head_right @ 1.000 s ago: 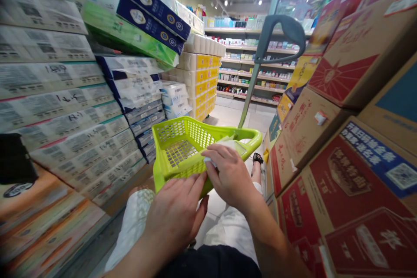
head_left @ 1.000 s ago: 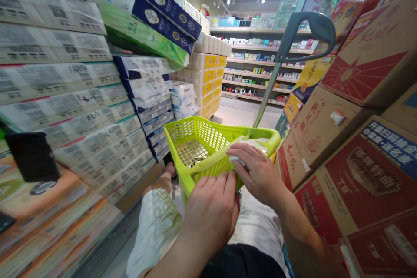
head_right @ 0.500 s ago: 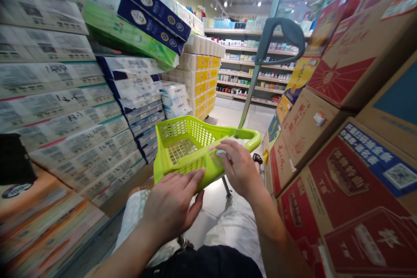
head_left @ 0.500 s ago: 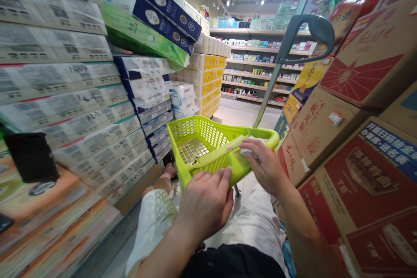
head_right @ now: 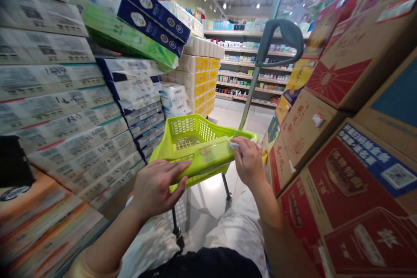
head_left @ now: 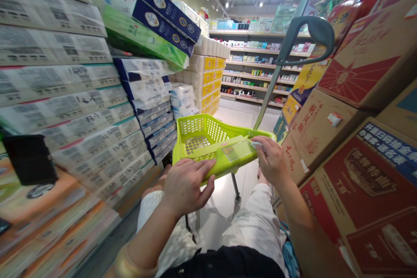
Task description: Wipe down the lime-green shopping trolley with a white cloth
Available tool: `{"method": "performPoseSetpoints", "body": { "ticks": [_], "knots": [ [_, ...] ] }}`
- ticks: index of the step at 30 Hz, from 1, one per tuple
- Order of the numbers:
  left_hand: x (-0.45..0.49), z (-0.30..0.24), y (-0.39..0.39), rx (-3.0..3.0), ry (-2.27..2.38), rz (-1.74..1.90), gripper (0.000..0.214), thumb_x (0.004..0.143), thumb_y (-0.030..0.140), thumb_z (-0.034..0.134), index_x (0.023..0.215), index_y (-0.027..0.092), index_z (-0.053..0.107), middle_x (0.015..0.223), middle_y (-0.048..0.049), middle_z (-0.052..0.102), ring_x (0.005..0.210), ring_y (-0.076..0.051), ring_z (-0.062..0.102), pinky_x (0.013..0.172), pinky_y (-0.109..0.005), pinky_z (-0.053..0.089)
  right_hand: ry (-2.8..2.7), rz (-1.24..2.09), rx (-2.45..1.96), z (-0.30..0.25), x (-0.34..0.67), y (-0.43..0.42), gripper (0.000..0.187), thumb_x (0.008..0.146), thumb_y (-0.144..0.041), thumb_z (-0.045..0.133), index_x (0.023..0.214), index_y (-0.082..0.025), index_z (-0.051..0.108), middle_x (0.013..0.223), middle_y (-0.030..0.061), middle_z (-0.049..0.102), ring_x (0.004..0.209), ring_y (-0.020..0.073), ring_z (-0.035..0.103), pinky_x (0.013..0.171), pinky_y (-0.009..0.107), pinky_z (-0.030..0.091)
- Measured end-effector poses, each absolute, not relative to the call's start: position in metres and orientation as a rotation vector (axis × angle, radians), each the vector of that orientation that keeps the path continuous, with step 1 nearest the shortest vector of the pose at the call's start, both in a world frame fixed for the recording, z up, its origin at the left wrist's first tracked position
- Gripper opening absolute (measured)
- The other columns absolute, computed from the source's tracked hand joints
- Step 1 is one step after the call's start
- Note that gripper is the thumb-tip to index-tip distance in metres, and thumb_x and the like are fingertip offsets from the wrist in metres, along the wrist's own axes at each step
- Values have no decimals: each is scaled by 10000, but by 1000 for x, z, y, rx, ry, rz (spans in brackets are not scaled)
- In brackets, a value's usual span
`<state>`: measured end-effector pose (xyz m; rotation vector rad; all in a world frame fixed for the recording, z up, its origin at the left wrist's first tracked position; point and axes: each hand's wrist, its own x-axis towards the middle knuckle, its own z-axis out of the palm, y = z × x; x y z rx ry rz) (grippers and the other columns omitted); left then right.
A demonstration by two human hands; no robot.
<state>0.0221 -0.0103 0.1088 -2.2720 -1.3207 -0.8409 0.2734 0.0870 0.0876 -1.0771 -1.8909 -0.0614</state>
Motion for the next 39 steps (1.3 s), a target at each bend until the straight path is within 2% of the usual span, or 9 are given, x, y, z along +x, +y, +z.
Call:
{"method": "performPoseSetpoints", "body": {
  "ticks": [10,18,22,27,29,31,33,35,39],
  "knots": [
    [9,108,-6,-2282,-1213,-963,297,880,290,443,1053,199,667,924,-33,771,718,-181,705,679,-337,502,-1878,-102,-1117,88,263,75,289,948,-278,396,1068,-219,652,1084,85,667,1038,242,587,925,408,419],
    [-5,107,5,-2328,-1141,-1004,305,895,258,414,1027,199,682,904,-27,769,730,-170,695,682,-325,473,-1863,-155,-1218,87,284,82,288,974,-305,378,1036,-229,648,1055,45,703,1027,213,603,1009,405,301],
    [-15,105,15,-2347,-1165,-994,312,906,248,397,996,193,691,884,-23,764,730,-170,678,697,-341,455,-1843,-199,-1266,83,297,84,293,976,-304,366,1048,-241,643,1058,40,702,1042,211,603,1035,408,251],
    [-31,103,31,-2364,-1278,-891,341,928,276,366,968,208,698,875,-27,755,790,-198,646,773,-390,436,-1834,-213,-1242,80,297,77,274,977,-303,375,1040,-246,636,1044,33,695,1036,209,602,1022,397,258],
    [-35,104,36,-2305,-1376,-835,355,931,282,354,1016,224,694,933,-32,749,905,-233,631,909,-458,400,-1843,-219,-1232,80,293,72,269,978,-292,378,1048,-245,634,1036,33,691,1030,207,598,1015,391,265],
    [-34,107,35,-2160,-1521,-833,378,932,271,341,1126,228,663,1074,-55,721,1085,-283,579,1040,-552,290,-1845,-240,-1233,81,286,66,266,979,-278,382,1057,-242,633,1033,37,686,1021,207,595,1008,389,270],
    [-25,111,30,-2016,-1634,-890,410,926,260,343,1248,209,592,1225,-93,653,1222,-318,497,1092,-605,201,-1841,-264,-1243,82,278,59,262,979,-269,386,1060,-233,633,1024,47,678,1004,210,590,996,388,278],
    [-9,116,21,-2019,-1644,-966,445,911,273,385,1325,179,516,1305,-122,589,1263,-313,461,1112,-579,218,-1836,-283,-1250,82,269,51,256,978,-264,393,1054,-226,635,1012,56,670,986,215,583,980,387,291],
    [38,122,3,-2317,-1495,-1020,513,876,272,455,1382,191,431,1382,-109,519,1311,-267,425,1148,-506,248,-1853,-280,-1199,82,250,33,228,969,-238,421,1071,-231,625,1055,59,666,1018,216,574,991,392,280]
  ]
}}
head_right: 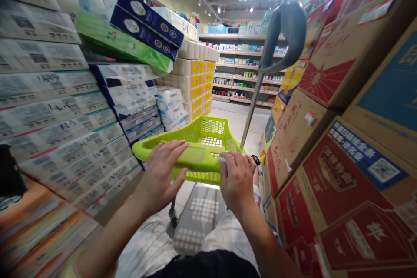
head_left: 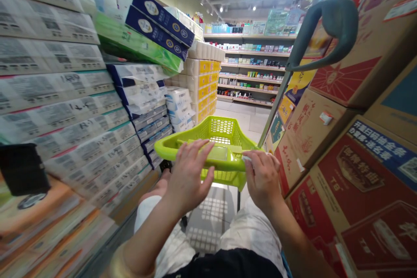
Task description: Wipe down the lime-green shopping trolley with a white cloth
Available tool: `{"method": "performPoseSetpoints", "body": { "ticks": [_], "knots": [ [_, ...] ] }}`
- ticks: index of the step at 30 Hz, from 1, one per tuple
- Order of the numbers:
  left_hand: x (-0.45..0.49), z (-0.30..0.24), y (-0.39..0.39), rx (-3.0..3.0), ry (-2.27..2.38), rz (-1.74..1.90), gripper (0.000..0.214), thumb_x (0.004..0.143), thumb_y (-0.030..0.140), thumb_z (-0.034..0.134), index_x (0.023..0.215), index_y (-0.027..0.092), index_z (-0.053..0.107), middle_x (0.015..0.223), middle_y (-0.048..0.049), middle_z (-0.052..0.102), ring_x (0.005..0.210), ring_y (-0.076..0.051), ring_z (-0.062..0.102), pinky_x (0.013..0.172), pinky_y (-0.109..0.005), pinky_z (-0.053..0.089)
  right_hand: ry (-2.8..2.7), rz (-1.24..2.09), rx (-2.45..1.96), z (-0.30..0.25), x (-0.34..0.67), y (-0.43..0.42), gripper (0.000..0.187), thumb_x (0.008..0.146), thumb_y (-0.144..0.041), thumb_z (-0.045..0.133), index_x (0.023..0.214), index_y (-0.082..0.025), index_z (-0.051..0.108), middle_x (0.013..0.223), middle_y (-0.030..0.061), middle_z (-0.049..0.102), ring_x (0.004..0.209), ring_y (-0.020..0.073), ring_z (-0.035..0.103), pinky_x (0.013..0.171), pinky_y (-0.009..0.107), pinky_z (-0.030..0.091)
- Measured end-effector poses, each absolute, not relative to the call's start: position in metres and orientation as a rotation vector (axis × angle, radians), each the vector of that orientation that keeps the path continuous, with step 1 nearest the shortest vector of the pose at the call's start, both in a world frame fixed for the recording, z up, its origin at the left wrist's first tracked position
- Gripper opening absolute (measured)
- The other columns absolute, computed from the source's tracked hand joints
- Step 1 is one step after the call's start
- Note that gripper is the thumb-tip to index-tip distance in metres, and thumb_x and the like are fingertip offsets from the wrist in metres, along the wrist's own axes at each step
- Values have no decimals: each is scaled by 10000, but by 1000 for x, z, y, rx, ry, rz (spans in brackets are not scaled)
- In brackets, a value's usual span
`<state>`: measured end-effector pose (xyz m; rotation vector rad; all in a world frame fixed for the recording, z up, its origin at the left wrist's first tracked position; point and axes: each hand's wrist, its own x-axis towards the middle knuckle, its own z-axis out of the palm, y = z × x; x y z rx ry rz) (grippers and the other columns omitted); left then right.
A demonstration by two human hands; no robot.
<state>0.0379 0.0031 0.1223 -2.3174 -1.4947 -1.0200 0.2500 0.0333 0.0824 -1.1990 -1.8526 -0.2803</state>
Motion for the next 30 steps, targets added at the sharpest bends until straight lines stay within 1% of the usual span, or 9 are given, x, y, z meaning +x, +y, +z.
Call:
{"method": "performPoseSetpoints", "body": {
  "ticks": [4,7,10,14,20,23,25,28,30],
  "knots": [
    [71,119,1,-2525,-1457,-901,599,831,274,536,1404,159,408,1455,-128,456,1361,-283,375,1172,-523,213,-1927,-220,-1059,81,248,23,201,965,-219,440,1068,-252,610,1100,36,669,1039,196,586,1020,400,247],
    [73,115,4,-2563,-1534,-844,471,852,338,555,1301,198,522,1431,-101,496,1355,-289,386,1165,-545,213,-1920,-107,-991,78,261,26,202,971,-218,419,1024,-257,610,1059,17,675,1012,184,604,1029,410,255],
    [64,114,7,-2575,-1552,-846,330,881,364,533,1182,245,597,1402,-56,534,1336,-270,409,1144,-529,247,-1827,37,-884,68,276,35,213,975,-243,403,1015,-248,613,1057,32,671,1028,198,604,977,403,351],
    [51,115,9,-2567,-1537,-898,250,880,363,525,1080,251,625,1359,-39,569,1300,-257,446,1113,-499,290,-1660,175,-843,49,278,39,229,978,-279,404,1043,-228,617,1120,80,649,1084,229,590,951,431,419],
    [40,115,10,-2540,-1561,-919,214,864,356,515,1008,247,630,1351,-38,578,1299,-260,452,1136,-523,256,-1570,184,-799,32,256,30,228,978,-276,416,1098,-230,604,1167,94,619,1129,236,576,993,498,421],
    [46,118,2,-2528,-1557,-913,273,836,365,550,1063,235,628,1351,-66,572,1324,-287,429,1164,-568,193,-1528,179,-787,26,250,27,220,979,-293,423,1088,-231,603,1149,91,619,1124,231,577,1006,503,418],
    [55,120,-6,-2559,-1494,-950,357,820,351,570,1157,236,601,1346,-70,570,1329,-286,426,1177,-560,183,-1480,195,-795,20,248,26,221,975,-317,435,1081,-226,605,1127,87,627,1119,234,580,1017,512,411],
    [73,120,-16,-2648,-1426,-1004,433,812,316,579,1235,229,551,1261,-69,615,1209,-251,527,1163,-518,249,-1364,297,-863,13,250,27,251,971,-367,435,1084,-239,618,1099,88,647,1141,256,578,990,488,443],
    [83,118,-19,-2673,-1445,-980,440,822,302,571,1250,207,538,1133,-65,660,1065,-232,589,1104,-494,344,-1249,399,-899,12,250,30,288,976,-399,411,1119,-258,617,1112,92,654,1149,261,583,937,448,485]
  ]
}}
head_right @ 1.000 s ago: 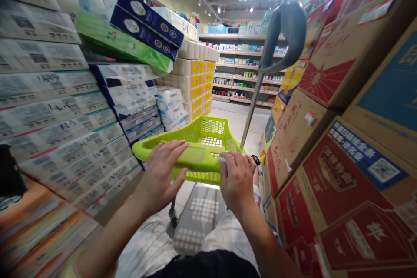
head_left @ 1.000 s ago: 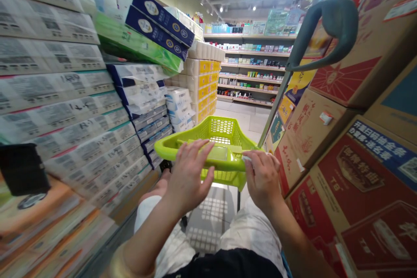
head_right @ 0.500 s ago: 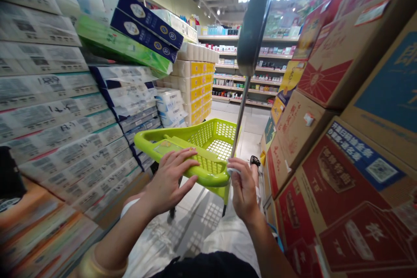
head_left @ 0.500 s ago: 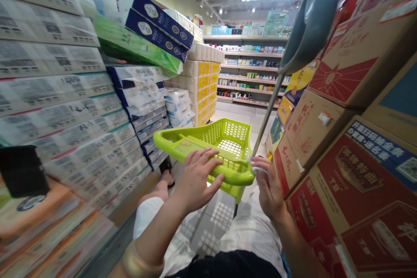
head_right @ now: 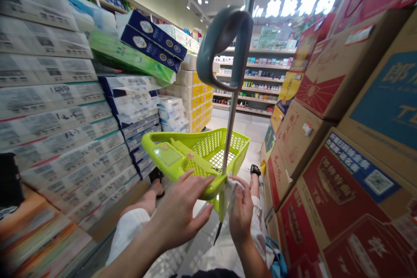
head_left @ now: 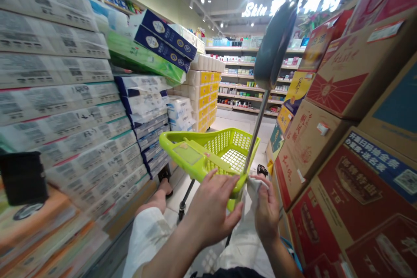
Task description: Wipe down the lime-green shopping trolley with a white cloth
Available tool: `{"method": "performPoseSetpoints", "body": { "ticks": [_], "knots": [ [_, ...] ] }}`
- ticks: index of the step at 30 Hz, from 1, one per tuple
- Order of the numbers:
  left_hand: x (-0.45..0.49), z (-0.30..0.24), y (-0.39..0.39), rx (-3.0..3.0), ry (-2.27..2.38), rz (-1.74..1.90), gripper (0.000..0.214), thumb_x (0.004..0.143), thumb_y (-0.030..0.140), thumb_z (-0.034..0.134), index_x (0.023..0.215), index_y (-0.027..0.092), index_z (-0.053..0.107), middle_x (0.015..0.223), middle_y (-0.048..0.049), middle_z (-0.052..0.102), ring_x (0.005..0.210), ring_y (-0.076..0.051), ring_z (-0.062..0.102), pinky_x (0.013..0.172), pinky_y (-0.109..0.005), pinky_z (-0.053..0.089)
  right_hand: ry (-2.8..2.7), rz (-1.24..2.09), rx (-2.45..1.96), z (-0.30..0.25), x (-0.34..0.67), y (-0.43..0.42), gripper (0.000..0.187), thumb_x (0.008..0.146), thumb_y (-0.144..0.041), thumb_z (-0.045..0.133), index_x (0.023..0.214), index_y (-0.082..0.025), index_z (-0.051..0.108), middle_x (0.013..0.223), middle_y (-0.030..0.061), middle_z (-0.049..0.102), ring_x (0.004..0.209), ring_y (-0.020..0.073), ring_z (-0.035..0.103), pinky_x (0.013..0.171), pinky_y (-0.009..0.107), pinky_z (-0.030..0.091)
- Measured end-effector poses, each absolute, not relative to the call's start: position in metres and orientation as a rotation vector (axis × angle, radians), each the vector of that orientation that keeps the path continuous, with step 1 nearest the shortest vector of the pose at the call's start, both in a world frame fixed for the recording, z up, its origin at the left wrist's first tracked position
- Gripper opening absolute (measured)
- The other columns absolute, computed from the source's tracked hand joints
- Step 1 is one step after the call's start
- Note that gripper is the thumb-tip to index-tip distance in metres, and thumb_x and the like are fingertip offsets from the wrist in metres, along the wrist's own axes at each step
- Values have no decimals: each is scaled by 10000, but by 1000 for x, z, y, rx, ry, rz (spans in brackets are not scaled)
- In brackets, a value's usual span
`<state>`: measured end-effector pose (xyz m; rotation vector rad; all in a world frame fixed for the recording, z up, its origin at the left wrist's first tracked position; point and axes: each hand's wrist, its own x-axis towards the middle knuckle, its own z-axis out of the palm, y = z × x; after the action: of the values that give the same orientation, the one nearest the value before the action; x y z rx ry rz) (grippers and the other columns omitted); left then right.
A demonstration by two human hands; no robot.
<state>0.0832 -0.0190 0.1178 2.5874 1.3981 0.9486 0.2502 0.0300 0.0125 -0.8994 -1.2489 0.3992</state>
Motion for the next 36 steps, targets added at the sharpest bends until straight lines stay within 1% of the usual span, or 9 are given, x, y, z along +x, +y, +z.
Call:
{"method": "performPoseSetpoints", "body": {
  "ticks": [2,6,12,15,21,26,28,32,36],
  "knots": [
    [90,113,-19,2580,1477,958,391,803,327,593,1174,204,585,1012,-62,673,966,-246,593,1022,-503,412,-1167,512,-877,19,247,33,337,977,-428,396,1199,-263,588,1142,90,652,1132,253,598,895,418,511],
    [91,105,-17,2582,1497,1100,326,777,291,599,1093,213,616,945,-58,662,904,-246,587,969,-501,436,-1168,770,-779,53,229,41,436,936,-459,494,1329,-270,501,1199,74,638,1114,218,609,902,368,513],
    [80,100,-13,2681,1427,1201,309,749,207,582,1056,228,603,865,-35,653,817,-228,595,886,-463,480,-1045,908,-516,145,216,64,518,927,-478,484,1406,-304,390,1113,40,665,852,168,672,717,301,536],
    [75,100,-12,2733,1411,1221,340,746,181,579,1082,232,585,867,-29,656,819,-219,604,872,-441,491,-1025,910,-404,173,215,71,494,921,-490,474,1370,-293,417,1082,35,683,810,166,677,695,303,533],
    [63,98,-9,2822,1365,1320,276,732,200,591,1006,234,589,790,-16,654,747,-212,615,784,-407,519,-1046,1267,-422,173,210,80,446,835,-544,548,1117,-199,567,687,9,692,550,188,634,487,280,472],
    [56,98,-8,2818,1375,1311,292,686,151,590,966,234,596,780,-8,659,721,-205,615,743,-393,527,-1125,1259,-271,235,211,91,334,846,-451,509,1098,-237,561,701,-10,675,546,169,624,431,245,424],
    [54,98,-9,2785,1392,1307,274,685,147,587,944,233,601,779,-11,658,725,-207,616,730,-387,527,-1185,1300,-238,255,211,93,295,849,-433,493,1042,-230,586,641,-21,636,496,150,584,431,239,415],
    [50,98,-12,2766,1376,1365,255,717,174,576,960,240,612,780,-13,661,726,-203,613,743,-385,527,-1295,1479,-199,240,206,89,321,835,-474,503,966,-197,599,614,-12,608,440,122,506,424,232,385],
    [45,100,-14,2769,1381,1403,232,738,179,563,956,242,610,781,-14,661,731,-201,614,743,-382,527,-1277,1419,-301,188,201,75,319,859,-501,496,986,-214,554,668,1,628,515,145,546,464,254,433]
  ]
}}
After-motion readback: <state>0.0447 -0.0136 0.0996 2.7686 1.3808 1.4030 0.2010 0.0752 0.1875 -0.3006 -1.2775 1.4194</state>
